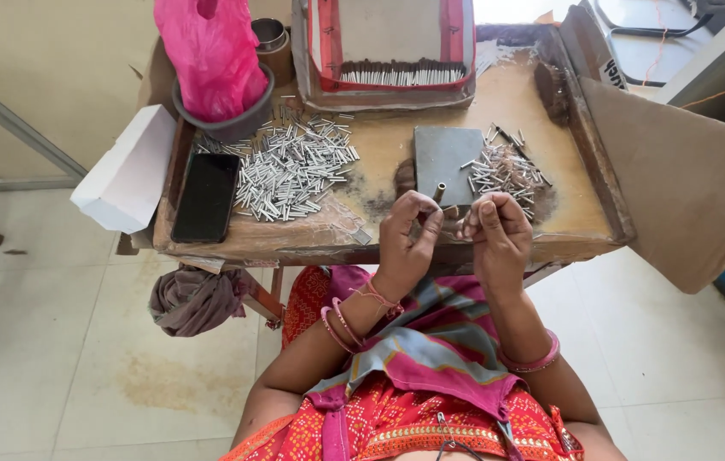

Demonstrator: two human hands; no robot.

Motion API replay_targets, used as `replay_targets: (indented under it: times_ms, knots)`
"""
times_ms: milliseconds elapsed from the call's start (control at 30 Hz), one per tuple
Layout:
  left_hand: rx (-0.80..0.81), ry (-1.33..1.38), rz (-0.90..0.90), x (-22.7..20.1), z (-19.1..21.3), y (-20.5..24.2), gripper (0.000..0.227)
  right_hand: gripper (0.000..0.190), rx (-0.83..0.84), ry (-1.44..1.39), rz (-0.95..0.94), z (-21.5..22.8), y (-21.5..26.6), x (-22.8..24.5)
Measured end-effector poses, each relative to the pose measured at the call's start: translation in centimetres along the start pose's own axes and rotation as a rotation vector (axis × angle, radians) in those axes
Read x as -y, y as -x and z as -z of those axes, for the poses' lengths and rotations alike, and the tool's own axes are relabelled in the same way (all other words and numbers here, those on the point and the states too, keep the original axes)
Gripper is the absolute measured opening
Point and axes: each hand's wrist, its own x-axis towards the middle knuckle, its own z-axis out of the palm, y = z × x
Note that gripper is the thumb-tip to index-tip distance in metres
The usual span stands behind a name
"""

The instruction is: Assembling small metal rods into a base at a workbench.

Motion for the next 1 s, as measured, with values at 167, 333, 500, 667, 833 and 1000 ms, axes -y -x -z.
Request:
replay_targets:
  times_ms: [167, 333, 500, 667, 833, 1000]
  knots:
    - [0.114, 0.086, 0.264, 1.0, 0.9, 1.2, 0.007, 0.013, 0.152, 0.208, -0.049, -0.2, 0.9, 1.1]
    - [0.193, 0.465, 0.48, 2.4, 0.9, 2.0, 0.002, 0.022, 0.298, 0.535, 0.057, -1.0, 1.1, 2.8]
    - [0.381, -0.027, 0.35, 2.0, 3.0, 0.7, 0.008, 0.01, 0.377, 0.86, 0.266, -0.9, 0.7, 2.1]
    - [0.216, -0.662, 0.124, 4.3, 7.3, -3.5, 0.017, 0.007, 0.327, 0.739, 0.193, 2.4, 0.1, -0.4]
    - [0.162, -1.261, 0.04, 9.5, 8.6, -5.7, 0.026, 0.007, 0.379, 0.572, 0.129, 4.2, 0.3, -1.0]
    - [0.399, -1.353, 0.13, 7.7, 8.1, -6.5, 0.026, 0.022, 0.569, 0.924, 0.019, 27.4, -8.3, -15.5]
